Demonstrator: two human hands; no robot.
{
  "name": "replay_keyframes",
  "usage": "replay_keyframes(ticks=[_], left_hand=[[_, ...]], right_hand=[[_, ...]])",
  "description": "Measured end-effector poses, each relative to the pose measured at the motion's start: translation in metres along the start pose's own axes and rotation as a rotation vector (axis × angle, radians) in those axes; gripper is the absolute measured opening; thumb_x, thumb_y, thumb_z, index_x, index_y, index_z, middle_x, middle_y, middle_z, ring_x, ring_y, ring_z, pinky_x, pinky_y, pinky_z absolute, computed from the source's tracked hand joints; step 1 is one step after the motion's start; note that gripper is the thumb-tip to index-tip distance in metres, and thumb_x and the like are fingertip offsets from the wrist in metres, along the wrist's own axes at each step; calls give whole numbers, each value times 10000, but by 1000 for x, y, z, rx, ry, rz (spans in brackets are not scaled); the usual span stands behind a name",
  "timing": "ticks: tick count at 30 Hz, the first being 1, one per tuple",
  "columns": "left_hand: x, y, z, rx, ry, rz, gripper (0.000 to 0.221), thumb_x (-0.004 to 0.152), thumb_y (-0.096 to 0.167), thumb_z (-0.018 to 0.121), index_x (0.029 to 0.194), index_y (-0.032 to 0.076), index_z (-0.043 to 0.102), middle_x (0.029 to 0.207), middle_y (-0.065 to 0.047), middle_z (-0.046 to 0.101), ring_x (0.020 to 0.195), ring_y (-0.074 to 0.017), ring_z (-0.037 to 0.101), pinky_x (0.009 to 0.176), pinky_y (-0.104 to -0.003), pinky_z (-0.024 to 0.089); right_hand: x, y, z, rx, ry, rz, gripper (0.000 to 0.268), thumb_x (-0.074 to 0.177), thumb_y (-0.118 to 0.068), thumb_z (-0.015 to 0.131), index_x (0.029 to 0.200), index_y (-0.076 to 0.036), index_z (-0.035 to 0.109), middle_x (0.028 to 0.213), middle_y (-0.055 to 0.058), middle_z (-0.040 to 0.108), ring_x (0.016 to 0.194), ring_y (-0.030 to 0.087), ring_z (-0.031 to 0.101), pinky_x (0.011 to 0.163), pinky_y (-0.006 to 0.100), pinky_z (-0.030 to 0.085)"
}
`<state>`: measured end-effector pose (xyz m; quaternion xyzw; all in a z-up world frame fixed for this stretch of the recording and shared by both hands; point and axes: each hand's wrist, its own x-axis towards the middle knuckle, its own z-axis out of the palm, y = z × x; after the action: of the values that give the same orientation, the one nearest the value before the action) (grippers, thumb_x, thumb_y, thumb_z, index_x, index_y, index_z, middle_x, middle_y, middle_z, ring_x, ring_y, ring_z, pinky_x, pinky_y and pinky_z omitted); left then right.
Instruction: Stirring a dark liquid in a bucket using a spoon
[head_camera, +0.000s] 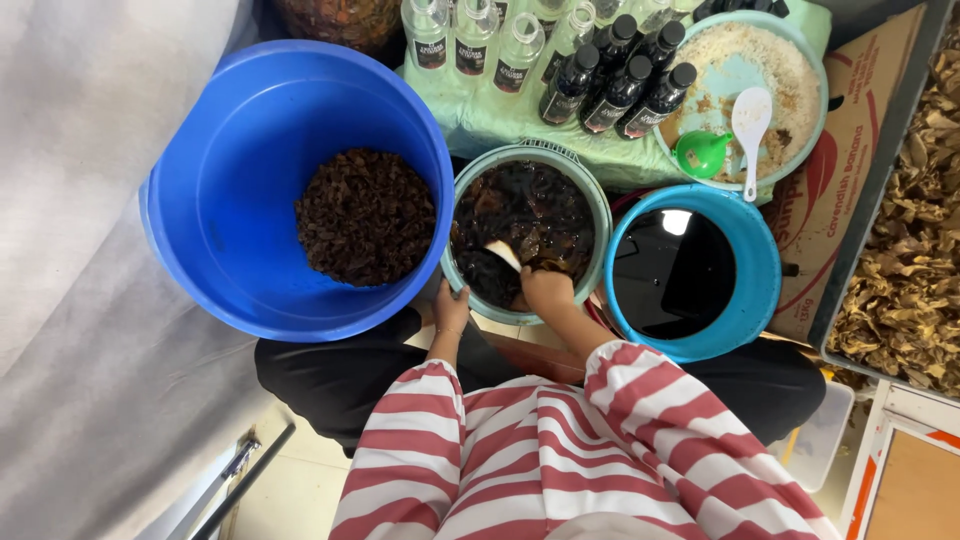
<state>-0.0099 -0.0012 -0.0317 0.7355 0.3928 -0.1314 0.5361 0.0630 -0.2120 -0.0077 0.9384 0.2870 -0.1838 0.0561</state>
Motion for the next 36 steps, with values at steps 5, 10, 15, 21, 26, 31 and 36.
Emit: replay_keyframes(ticks=[5, 10, 15, 21, 26, 31, 36], left_hand=[[14, -13, 5, -11, -3, -2, 716, 962, 280, 693, 1535, -38, 402, 1541, -285, 441, 1422, -368, 440, 1134, -450, 459], [17, -17, 7, -4, -9, -13, 703, 966, 289, 688, 1541, 1, 406, 1530, -267, 463, 1357, -348, 526, 1074, -427, 522], [-2, 5, -2, -31, -38, -27, 720, 997, 292, 653, 1561, -41, 352, 1585, -282, 370, 1465, -366, 372, 1163, -474, 417], [-8, 12, -6, -6, -44, -16, 717, 1008, 291, 649, 1559, -51, 345, 1576, -289, 376, 1468, -372, 367, 1171, -479, 406], [-3, 3, -4, 14, -47, -18, 708, 997, 291, 654, 1550, -43, 365, 1568, -286, 395, 1466, -372, 372, 1173, -471, 414], [5, -4, -1, 26, -52, -36, 725, 992, 295, 661, 1554, -46, 356, 1576, -293, 383, 1469, -366, 370, 1178, -467, 410], [-6, 6, -5, 33, -50, -36, 723, 1007, 318, 638, 1557, -54, 351, 1577, -298, 377, 1470, -378, 368, 1168, -486, 413]], right_hand=[[40, 40, -10, 17, -119, 185, 371, 957, -83, 488, 1278, -41, 671, 936, 160, 770, 820, 339, 765, 634, 530, 589], [59, 86, -58, 44, -158, 283, 310, 967, -124, 487, 1168, -102, 722, 911, 114, 773, 844, 340, 771, 649, 503, 588], [59, 78, -171, 18, -85, 234, 323, 972, -66, 540, 1231, -104, 729, 909, 193, 759, 849, 404, 758, 643, 533, 575], [66, 31, -114, 25, -144, 216, 440, 1030, -101, 473, 1442, -181, 607, 1000, 161, 756, 915, 353, 760, 685, 504, 607], [39, 42, -12, -60, -140, 104, 386, 1007, -146, 529, 1374, -161, 647, 902, 153, 741, 801, 318, 750, 630, 463, 598], [-13, 56, -44, -234, -157, 32, 422, 1002, -142, 530, 1400, -220, 647, 869, 112, 720, 732, 253, 709, 575, 410, 551], [-38, 67, -99, -281, 103, 100, 287, 1006, -243, 594, 1241, -292, 752, 807, 89, 664, 668, 244, 657, 544, 356, 471]])
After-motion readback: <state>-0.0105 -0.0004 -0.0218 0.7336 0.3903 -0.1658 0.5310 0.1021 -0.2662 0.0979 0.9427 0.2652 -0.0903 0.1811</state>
